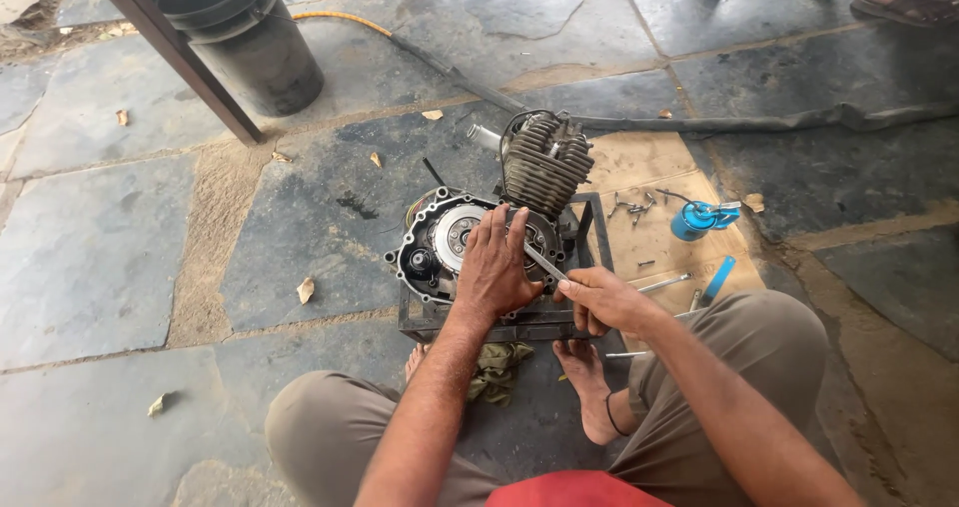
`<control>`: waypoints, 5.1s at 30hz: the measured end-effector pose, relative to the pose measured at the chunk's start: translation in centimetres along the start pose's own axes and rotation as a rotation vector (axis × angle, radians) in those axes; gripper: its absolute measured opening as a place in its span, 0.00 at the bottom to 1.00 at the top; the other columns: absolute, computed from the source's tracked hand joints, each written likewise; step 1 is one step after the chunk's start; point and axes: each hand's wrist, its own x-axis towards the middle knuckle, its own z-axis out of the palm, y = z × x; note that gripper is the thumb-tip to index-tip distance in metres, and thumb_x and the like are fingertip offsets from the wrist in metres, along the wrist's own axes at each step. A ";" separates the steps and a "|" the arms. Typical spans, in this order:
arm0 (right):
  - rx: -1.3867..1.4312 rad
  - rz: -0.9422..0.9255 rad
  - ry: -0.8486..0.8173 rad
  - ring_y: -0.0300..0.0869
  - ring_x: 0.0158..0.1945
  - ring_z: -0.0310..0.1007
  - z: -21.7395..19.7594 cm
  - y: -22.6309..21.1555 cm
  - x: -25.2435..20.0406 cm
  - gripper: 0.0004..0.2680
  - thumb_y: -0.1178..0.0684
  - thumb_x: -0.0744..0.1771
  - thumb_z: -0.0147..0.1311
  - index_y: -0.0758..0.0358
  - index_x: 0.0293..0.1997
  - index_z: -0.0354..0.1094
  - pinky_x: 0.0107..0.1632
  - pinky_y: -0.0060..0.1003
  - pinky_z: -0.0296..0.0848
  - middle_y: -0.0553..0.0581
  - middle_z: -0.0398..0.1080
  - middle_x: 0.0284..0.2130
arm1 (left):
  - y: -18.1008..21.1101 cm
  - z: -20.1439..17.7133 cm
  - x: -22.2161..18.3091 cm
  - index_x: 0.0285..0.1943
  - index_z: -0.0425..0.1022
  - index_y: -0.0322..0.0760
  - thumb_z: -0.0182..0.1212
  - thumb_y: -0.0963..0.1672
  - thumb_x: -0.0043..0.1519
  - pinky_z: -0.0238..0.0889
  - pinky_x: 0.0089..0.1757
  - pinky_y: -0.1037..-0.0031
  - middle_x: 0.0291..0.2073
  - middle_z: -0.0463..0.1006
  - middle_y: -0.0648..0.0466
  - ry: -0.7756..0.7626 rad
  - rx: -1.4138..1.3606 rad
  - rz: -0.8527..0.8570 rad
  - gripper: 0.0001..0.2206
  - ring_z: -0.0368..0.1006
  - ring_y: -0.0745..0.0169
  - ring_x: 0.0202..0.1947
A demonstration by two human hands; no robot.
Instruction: The person disassembles a motorcycle engine by loosening bolts with a wrench and removing the clutch assembly components by hand. They then reassemble the engine by placing the components back into the case and securing them with the wrench.
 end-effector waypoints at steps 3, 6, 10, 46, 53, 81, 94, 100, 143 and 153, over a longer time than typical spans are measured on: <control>0.131 0.029 -0.033 0.35 0.12 0.58 0.5 1.0 0.6 0.14 0.45 0.72 0.42 0.67 0.41 0.70 0.17 0.30 0.57 0.52 0.65 0.14 | 0.0 -0.2 0.0 0.73 0.53 0.34 0.78 0.52 0.41 0.51 0.64 0.51 0.66 0.59 0.35 -0.008 -0.001 -0.008 0.51 0.55 0.33 0.68; 0.220 0.044 -0.040 0.34 0.11 0.54 1.5 1.1 0.5 0.15 0.45 0.72 0.42 0.67 0.39 0.69 0.16 0.30 0.54 0.51 0.61 0.12 | 0.1 -0.1 0.0 0.73 0.54 0.36 0.78 0.52 0.40 0.51 0.64 0.50 0.66 0.59 0.35 0.026 -0.014 -0.004 0.50 0.55 0.32 0.68; 0.351 0.079 -0.021 0.34 0.10 0.52 3.8 1.7 0.5 0.15 0.45 0.72 0.41 0.66 0.37 0.67 0.15 0.30 0.52 0.51 0.59 0.11 | -0.1 0.5 -0.2 0.72 0.52 0.36 0.77 0.51 0.41 0.51 0.63 0.48 0.65 0.59 0.32 0.043 -0.059 -0.011 0.49 0.55 0.30 0.67; 0.439 0.226 0.045 0.39 0.16 0.65 8.7 4.2 -4.3 0.17 0.41 0.72 0.41 0.64 0.36 0.67 0.21 0.34 0.67 0.55 0.67 0.17 | -1.4 0.1 -0.8 0.78 0.37 0.40 0.82 0.62 0.35 0.33 0.69 0.43 0.76 0.47 0.43 -0.195 -0.075 -0.068 0.67 0.41 0.45 0.76; 0.533 0.163 0.106 0.41 0.16 0.68 9.8 4.4 -4.0 0.16 0.42 0.72 0.40 0.65 0.39 0.67 0.20 0.37 0.69 0.56 0.68 0.17 | -1.4 0.2 -0.4 0.79 0.38 0.43 0.84 0.58 0.35 0.37 0.69 0.48 0.77 0.48 0.44 -0.189 -0.055 -0.045 0.66 0.42 0.45 0.77; -1.077 -0.134 -0.057 0.59 0.42 0.77 -6.4 -1.8 1.8 0.20 0.36 0.70 0.41 0.64 0.39 0.74 0.49 0.56 0.73 0.65 0.76 0.34 | -1.7 -1.0 1.5 0.76 0.48 0.52 0.81 0.52 0.38 0.48 0.67 0.51 0.69 0.57 0.43 -0.250 -0.016 0.072 0.56 0.54 0.40 0.70; -0.220 0.006 0.135 0.39 0.23 0.65 3.3 5.0 -1.1 0.19 0.41 0.71 0.45 0.67 0.29 0.71 0.29 0.41 0.69 0.52 0.68 0.18 | -1.2 -1.1 1.0 0.74 0.51 0.45 0.80 0.52 0.36 0.50 0.66 0.52 0.68 0.58 0.43 -0.172 -0.054 0.067 0.54 0.55 0.40 0.70; -0.021 0.061 0.171 0.34 0.16 0.56 5.7 4.7 -2.3 0.19 0.41 0.72 0.44 0.67 0.27 0.65 0.18 0.35 0.59 0.48 0.61 0.15 | -0.7 -1.3 0.9 0.75 0.53 0.43 0.80 0.51 0.39 0.53 0.65 0.52 0.68 0.61 0.44 -0.097 -0.100 0.076 0.52 0.58 0.41 0.69; 0.193 0.020 0.304 0.36 0.15 0.58 9.9 5.0 -2.3 0.17 0.40 0.72 0.47 0.62 0.31 0.67 0.18 0.38 0.60 0.48 0.60 0.16 | 0.8 -1.5 1.4 0.66 0.62 0.39 0.81 0.52 0.34 0.54 0.62 0.51 0.68 0.63 0.41 -0.066 -0.060 0.050 0.47 0.57 0.40 0.70; 0.197 0.006 0.301 0.35 0.14 0.56 11.2 7.2 -0.5 0.18 0.40 0.74 0.46 0.65 0.34 0.67 0.17 0.36 0.59 0.48 0.59 0.17 | 0.7 -1.4 1.3 0.65 0.62 0.40 0.81 0.52 0.35 0.54 0.63 0.50 0.69 0.61 0.42 -0.085 -0.027 0.047 0.46 0.56 0.40 0.70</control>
